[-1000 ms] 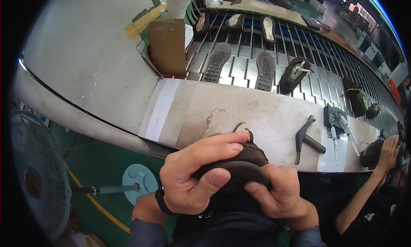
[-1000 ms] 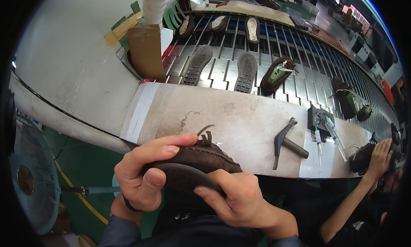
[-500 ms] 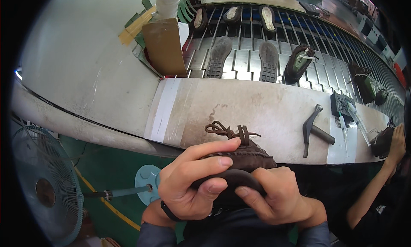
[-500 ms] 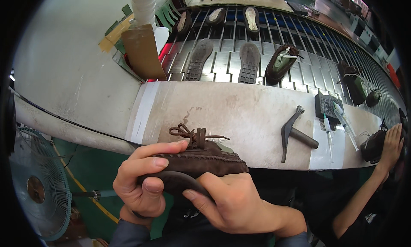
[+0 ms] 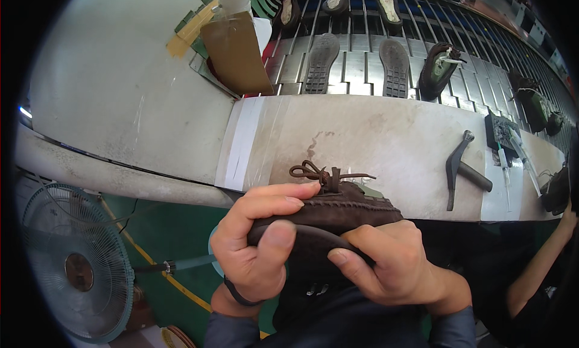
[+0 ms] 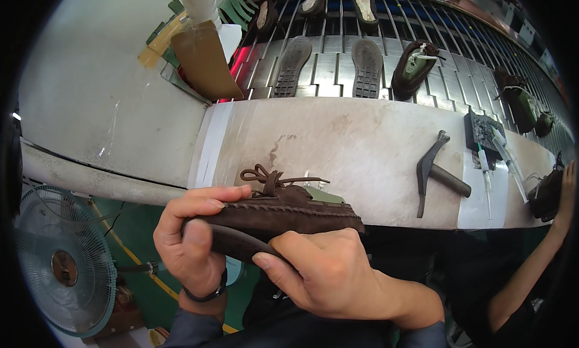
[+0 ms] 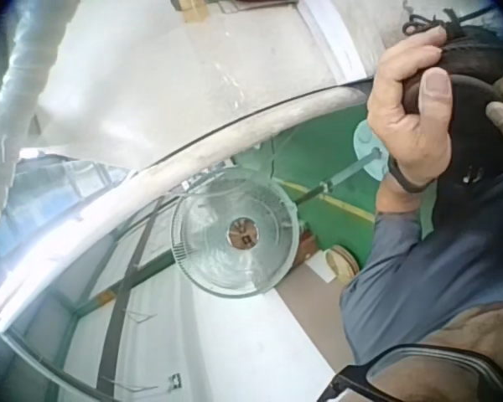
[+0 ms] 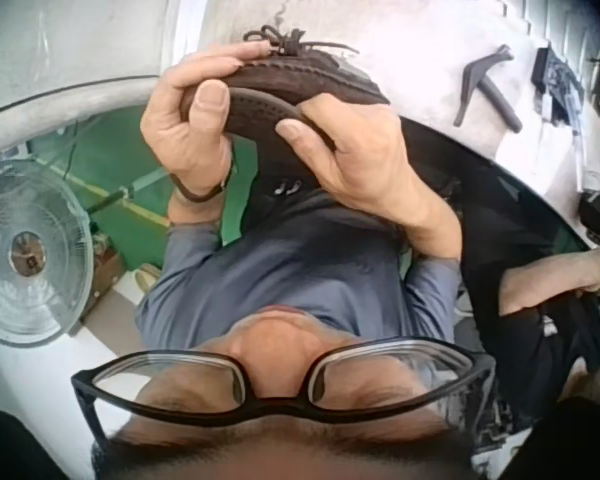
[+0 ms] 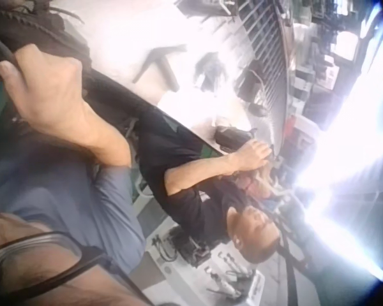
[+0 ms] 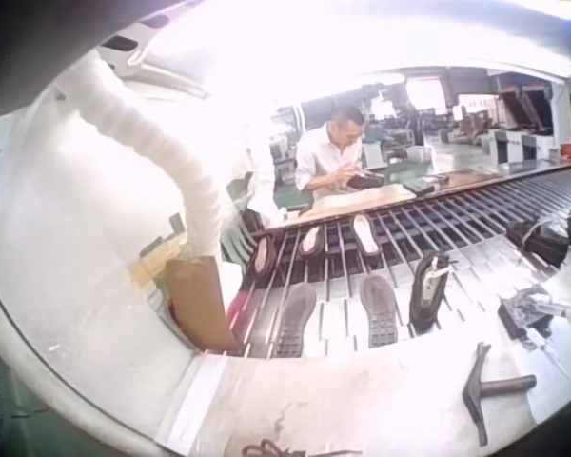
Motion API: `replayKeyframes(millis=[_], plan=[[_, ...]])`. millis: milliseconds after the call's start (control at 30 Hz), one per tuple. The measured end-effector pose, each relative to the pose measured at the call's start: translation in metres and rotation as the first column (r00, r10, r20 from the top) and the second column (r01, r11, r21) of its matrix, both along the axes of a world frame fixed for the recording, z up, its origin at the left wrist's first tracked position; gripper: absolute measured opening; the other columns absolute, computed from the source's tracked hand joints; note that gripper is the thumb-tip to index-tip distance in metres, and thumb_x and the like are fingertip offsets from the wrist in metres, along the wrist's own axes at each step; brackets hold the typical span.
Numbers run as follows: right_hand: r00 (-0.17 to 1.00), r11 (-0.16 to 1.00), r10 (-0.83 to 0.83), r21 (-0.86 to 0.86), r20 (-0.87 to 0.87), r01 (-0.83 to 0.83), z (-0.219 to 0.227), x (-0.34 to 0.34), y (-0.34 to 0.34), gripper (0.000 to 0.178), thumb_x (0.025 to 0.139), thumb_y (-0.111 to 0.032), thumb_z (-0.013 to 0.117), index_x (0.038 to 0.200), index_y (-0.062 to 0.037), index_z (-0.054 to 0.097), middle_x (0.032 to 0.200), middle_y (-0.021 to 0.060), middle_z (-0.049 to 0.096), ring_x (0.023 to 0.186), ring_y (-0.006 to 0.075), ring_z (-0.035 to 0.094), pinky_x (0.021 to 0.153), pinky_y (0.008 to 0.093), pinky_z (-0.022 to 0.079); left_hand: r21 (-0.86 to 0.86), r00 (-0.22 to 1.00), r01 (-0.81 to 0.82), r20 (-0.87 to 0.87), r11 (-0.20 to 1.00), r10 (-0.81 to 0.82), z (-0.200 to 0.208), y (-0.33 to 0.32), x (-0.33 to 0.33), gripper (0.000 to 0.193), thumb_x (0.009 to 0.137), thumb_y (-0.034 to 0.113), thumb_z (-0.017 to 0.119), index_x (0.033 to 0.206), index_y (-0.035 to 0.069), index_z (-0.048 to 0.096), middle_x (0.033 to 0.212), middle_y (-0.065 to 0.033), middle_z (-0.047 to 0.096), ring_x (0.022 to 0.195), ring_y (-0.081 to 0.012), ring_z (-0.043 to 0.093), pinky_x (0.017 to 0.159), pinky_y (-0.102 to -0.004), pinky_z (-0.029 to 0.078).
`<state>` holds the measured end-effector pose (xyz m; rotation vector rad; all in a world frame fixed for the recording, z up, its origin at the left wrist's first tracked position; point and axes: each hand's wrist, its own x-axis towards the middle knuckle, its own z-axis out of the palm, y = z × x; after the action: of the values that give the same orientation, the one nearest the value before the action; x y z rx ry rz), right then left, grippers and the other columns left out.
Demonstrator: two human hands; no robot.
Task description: The person attaches soles onto shoe uppers by hand, presses them into place, and taps the edges of the shoes with a hammer.
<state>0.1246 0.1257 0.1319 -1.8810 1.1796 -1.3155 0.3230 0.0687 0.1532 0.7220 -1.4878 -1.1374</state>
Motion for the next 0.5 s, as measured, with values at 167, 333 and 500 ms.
replayKeyframes(millis=[167, 333, 500], plan=[[1.0, 1.0, -0.004, -0.026, -0.013, 0.004, -0.003, 0.008, -0.002, 0.021, 0.093, -0.011, 0.085, 0.087, -0.0054, 0.066, 0.061, 0.0059, 0.06, 0.049, 0.0245, 0.062, 0.047, 0.0381, 0.047, -0.027, 0.998, -0.032, 0.048, 0.999, 0.033, -0.004, -0.003, 0.006, 0.013, 0.098, 0.004, 0.069, 0.106, -0.006, 0.068, 0.116, -0.027, 0.077, 0.112, -0.0342, 0.077, 0.104, -0.0465, 0.06], [1.0, 1.0, -0.001, -0.015, -0.02, 0.0, 0.001, 0.011, -0.003, 0.025, 0.094, -0.011, 0.083, 0.082, -0.0064, 0.062, 0.06, 0.0058, 0.058, 0.049, 0.025, 0.062, 0.045, 0.0385, 0.045, -0.035, 0.998, -0.041, 0.048, 0.999, 0.043, -0.006, -0.005, 0.008, 0.02, 0.094, 0.004, 0.077, 0.108, -0.004, 0.064, 0.115, -0.0265, 0.077, 0.112, -0.0348, 0.077, 0.103, -0.0464, 0.062], [0.999, 0.999, -0.035, -0.01, -0.017, 0.035, 0.003, 0.015, -0.004, 0.027, 0.094, -0.011, 0.083, 0.081, -0.0065, 0.06, 0.06, 0.006, 0.058, 0.049, 0.0253, 0.063, 0.045, 0.039, 0.045, -0.132, 0.982, -0.04, 0.176, 0.99, 0.064, -0.005, -0.008, 0.012, 0.032, 0.09, 0.003, 0.084, 0.112, -0.001, 0.062, 0.116, -0.0262, 0.077, 0.113, -0.0347, 0.078, 0.101, -0.0452, 0.063]])
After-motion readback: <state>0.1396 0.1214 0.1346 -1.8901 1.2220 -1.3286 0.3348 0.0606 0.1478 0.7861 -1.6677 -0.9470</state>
